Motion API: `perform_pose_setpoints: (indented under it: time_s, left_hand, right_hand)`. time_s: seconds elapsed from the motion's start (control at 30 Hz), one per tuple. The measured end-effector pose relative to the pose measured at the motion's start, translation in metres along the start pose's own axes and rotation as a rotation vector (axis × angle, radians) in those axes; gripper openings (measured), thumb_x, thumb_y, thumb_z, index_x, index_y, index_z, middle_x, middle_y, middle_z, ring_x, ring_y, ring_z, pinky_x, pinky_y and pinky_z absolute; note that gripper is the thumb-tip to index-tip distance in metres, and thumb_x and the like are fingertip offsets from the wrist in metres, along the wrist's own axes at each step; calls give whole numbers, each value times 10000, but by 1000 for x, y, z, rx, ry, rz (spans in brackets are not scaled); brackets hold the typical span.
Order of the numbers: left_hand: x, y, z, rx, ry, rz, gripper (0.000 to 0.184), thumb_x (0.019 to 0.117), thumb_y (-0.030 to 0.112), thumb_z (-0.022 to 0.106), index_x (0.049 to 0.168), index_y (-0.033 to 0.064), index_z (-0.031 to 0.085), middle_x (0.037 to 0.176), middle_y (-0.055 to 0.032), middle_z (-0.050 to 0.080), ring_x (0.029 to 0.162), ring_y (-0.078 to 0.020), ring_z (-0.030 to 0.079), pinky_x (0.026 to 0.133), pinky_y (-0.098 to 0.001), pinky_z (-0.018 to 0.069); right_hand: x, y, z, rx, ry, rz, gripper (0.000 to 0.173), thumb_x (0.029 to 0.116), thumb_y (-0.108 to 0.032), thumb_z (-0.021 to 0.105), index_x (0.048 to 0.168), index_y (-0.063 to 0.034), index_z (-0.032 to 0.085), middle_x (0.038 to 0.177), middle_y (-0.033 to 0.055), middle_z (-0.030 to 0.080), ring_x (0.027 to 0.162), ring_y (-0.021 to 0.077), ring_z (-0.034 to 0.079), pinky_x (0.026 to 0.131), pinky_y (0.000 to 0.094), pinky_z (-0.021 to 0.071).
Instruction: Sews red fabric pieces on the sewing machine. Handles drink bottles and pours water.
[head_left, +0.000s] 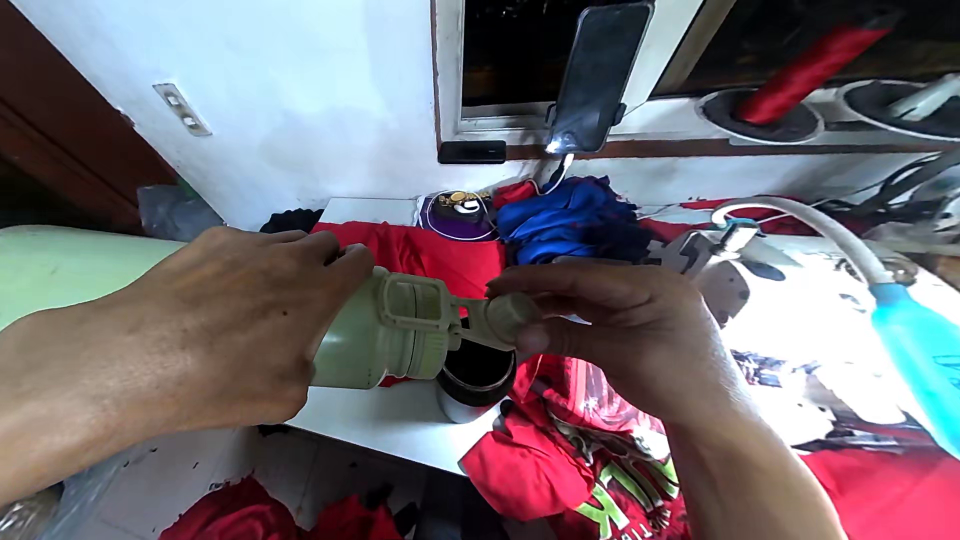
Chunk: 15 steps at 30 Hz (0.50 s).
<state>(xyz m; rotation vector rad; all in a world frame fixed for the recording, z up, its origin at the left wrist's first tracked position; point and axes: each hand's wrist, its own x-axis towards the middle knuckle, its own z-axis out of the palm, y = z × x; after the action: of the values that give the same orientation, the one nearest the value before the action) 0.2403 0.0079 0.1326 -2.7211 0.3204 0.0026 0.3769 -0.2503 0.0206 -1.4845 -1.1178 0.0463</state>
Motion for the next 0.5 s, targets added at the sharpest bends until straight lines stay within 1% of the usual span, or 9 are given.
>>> perform_pose_setpoints:
  time_s: [0.1,0.2,0.33,0.43,0.5]
  left_hand:
    - [0,-1,1,3,17,16,782,454,384,786,1199,172,683,862,35,595,678,-167,624,489,-367,480]
    - [0,-3,3,-4,30,30,794,462,394,770,1213,148,689,891,11,633,690,-185,651,486,-382,489]
    - [0,-2,2,-4,12,16,791,448,406,800,1197,180,685,883,31,621,705,-171,645,507,-380,499]
    - [0,-3,2,-6,10,24,794,459,395,783,1213,172,683,865,31,603,687,-174,628,495,-376,478]
    - [0,-3,2,-1,8,24,801,451,398,792,1213,177,678,871,34,600,692,-172,628,498,-374,481]
  right_hand:
    - [0,1,0,2,-1,-2,291,881,-215,779,1151,-110,760,1044,-9,763,954,137,744,809,285,661]
    - [1,2,0,-1,4,-11,297,876,-217,782,1151,-106,760,1038,-11,763,947,132,744,810,279,660]
    - [1,1,-1,-7,7,-12,299,878,-231,783,1147,-103,760,1034,-13,763,944,131,744,812,277,659]
    - [1,1,-1,-2,3,-2,294,885,-250,779,1143,-112,763,1037,-16,762,946,134,743,817,280,657]
    - [1,2,0,8,8,-1,291,881,-249,780,1140,-115,766,1034,-12,764,936,138,745,813,284,658]
